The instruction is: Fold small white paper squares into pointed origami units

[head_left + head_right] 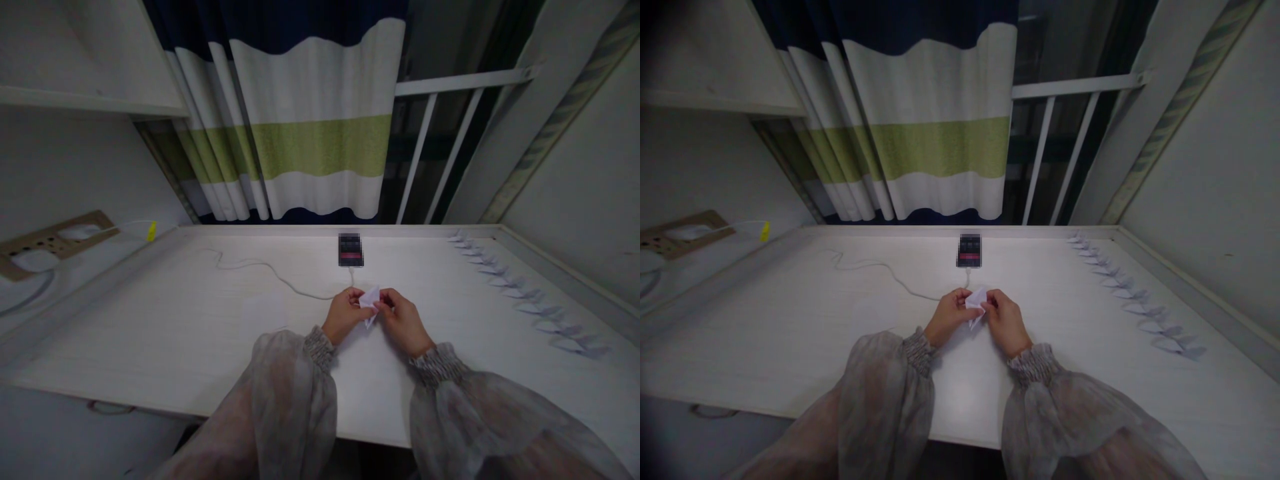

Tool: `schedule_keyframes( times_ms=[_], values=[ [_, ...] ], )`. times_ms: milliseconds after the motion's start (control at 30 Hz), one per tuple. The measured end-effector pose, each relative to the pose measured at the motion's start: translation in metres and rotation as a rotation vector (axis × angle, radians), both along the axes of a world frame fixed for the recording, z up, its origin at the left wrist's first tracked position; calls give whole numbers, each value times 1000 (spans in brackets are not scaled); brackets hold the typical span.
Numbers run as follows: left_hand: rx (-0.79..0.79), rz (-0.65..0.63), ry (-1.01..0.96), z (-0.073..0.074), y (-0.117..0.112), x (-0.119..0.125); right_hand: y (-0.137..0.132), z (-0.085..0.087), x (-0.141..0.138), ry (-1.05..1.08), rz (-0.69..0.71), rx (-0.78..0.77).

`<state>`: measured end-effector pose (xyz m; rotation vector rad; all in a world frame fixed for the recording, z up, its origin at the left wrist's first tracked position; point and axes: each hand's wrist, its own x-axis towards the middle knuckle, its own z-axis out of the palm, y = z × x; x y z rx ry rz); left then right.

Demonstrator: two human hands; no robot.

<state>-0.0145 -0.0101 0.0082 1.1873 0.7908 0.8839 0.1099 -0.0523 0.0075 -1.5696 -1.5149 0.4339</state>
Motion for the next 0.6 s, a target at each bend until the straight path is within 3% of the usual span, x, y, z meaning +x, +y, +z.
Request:
schedule_keyframes(
  times_ms=[300, 400, 600],
  values=[
    [46, 30, -32, -7, 3, 0, 7, -8, 1, 229, 16, -28],
    [58, 30, -48, -8, 3, 0, 6, -8, 1, 221, 58, -51],
    [62, -20, -30, -7, 6, 0, 6, -7, 2, 212, 50, 46]
  ],
)
